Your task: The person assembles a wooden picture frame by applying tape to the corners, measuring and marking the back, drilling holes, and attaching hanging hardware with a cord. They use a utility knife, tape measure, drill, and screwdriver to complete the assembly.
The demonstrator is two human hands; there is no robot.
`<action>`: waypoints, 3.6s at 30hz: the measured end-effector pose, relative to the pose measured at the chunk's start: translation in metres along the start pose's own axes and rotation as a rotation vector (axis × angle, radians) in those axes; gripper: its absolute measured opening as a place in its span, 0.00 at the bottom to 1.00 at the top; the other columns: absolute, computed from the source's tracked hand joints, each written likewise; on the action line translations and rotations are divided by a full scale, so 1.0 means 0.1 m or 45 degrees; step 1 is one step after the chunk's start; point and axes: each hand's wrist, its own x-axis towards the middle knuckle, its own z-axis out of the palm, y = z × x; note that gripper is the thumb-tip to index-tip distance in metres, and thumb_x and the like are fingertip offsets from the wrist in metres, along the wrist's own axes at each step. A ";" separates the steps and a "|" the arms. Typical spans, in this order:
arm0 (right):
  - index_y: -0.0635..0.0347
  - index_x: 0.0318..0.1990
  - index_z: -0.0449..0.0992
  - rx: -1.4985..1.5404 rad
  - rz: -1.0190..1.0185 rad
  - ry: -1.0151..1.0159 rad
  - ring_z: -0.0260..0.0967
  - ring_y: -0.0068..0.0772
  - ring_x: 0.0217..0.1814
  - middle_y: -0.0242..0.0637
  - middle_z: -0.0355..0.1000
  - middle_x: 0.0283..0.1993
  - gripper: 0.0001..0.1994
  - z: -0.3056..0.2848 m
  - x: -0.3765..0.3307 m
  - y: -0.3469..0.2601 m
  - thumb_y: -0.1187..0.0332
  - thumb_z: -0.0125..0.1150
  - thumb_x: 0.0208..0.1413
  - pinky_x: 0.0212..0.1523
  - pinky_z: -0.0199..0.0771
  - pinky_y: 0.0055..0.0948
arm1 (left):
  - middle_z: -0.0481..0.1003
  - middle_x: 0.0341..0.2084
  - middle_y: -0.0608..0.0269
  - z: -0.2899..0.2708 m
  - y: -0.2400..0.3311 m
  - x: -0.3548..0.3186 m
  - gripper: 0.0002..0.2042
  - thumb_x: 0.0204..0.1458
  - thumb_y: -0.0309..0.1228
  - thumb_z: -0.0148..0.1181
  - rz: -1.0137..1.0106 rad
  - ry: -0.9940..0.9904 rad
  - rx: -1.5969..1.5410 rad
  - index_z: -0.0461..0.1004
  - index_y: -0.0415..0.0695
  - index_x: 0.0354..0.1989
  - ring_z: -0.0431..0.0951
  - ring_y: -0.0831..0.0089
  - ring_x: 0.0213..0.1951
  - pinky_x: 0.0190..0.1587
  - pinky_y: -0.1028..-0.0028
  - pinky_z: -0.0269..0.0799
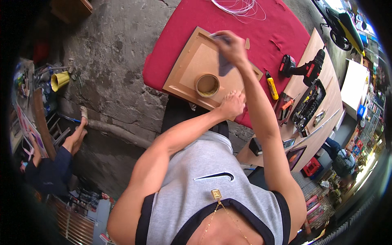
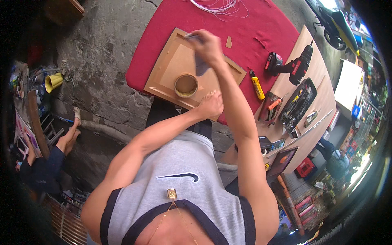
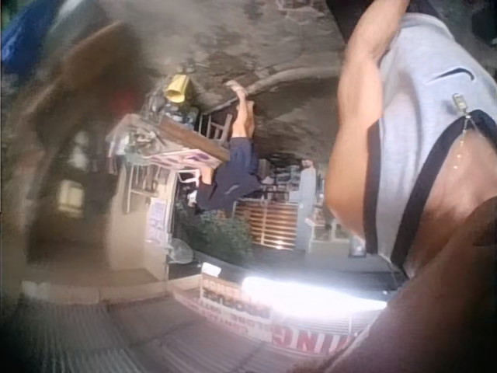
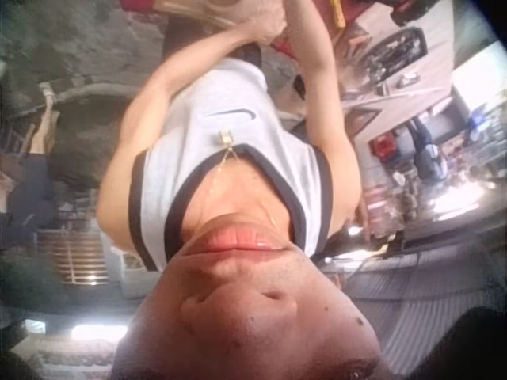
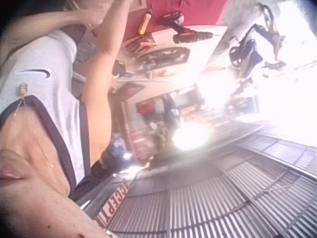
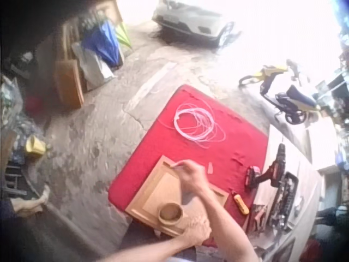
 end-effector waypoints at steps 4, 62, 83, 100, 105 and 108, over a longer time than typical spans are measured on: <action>0.54 0.46 0.77 -0.200 0.283 0.378 0.73 0.32 0.35 0.41 0.76 0.34 0.13 -0.90 -0.61 0.54 0.68 0.55 0.52 0.38 0.71 0.29 | 0.74 0.31 0.47 -1.09 0.07 0.00 0.09 0.46 0.30 0.55 0.068 -0.327 -0.322 0.75 0.39 0.31 0.75 0.55 0.39 0.40 0.63 0.70; 0.53 0.62 0.58 -0.459 1.048 0.135 0.70 0.58 0.47 0.55 0.72 0.44 0.40 -0.26 -2.90 0.45 0.57 0.70 0.38 0.48 0.70 0.46 | 0.72 0.21 0.60 -2.25 -1.48 -0.14 0.36 0.35 0.33 0.68 -0.428 -0.250 0.253 0.63 0.42 0.57 0.75 0.68 0.27 0.34 0.70 0.73; 0.55 0.65 0.51 -0.844 0.815 0.041 0.72 0.47 0.38 0.45 0.67 0.40 0.51 -0.26 -2.70 0.35 0.48 0.73 0.33 0.37 0.75 0.41 | 0.67 0.42 0.45 -2.14 -1.29 -0.20 0.50 0.35 0.39 0.72 -0.146 -0.392 0.776 0.46 0.38 0.65 0.73 0.48 0.41 0.41 0.59 0.73; 0.54 0.34 0.72 -0.583 0.091 -0.125 0.72 0.43 0.35 0.35 0.71 0.34 0.12 0.14 -2.35 0.40 0.60 0.63 0.45 0.33 0.72 0.39 | 0.76 0.23 0.56 -1.55 -1.13 -0.18 0.08 0.38 0.34 0.65 0.317 -0.528 0.686 0.76 0.43 0.21 0.77 0.56 0.27 0.31 0.60 0.73; 0.55 0.35 0.71 -0.576 0.174 -0.153 0.72 0.45 0.36 0.36 0.71 0.35 0.09 0.19 -2.36 0.33 0.68 0.60 0.44 0.34 0.72 0.42 | 0.76 0.20 0.52 -1.47 -1.08 -0.20 0.10 0.36 0.37 0.65 0.203 -0.545 0.857 0.77 0.43 0.21 0.78 0.55 0.25 0.30 0.59 0.73; 0.54 0.35 0.71 -0.576 0.153 -0.134 0.72 0.45 0.36 0.35 0.71 0.36 0.10 0.21 -2.39 0.37 0.68 0.60 0.43 0.34 0.73 0.42 | 0.75 0.19 0.51 -1.46 -1.13 -0.22 0.11 0.38 0.39 0.64 0.234 -0.611 0.931 0.77 0.43 0.21 0.78 0.55 0.25 0.29 0.59 0.73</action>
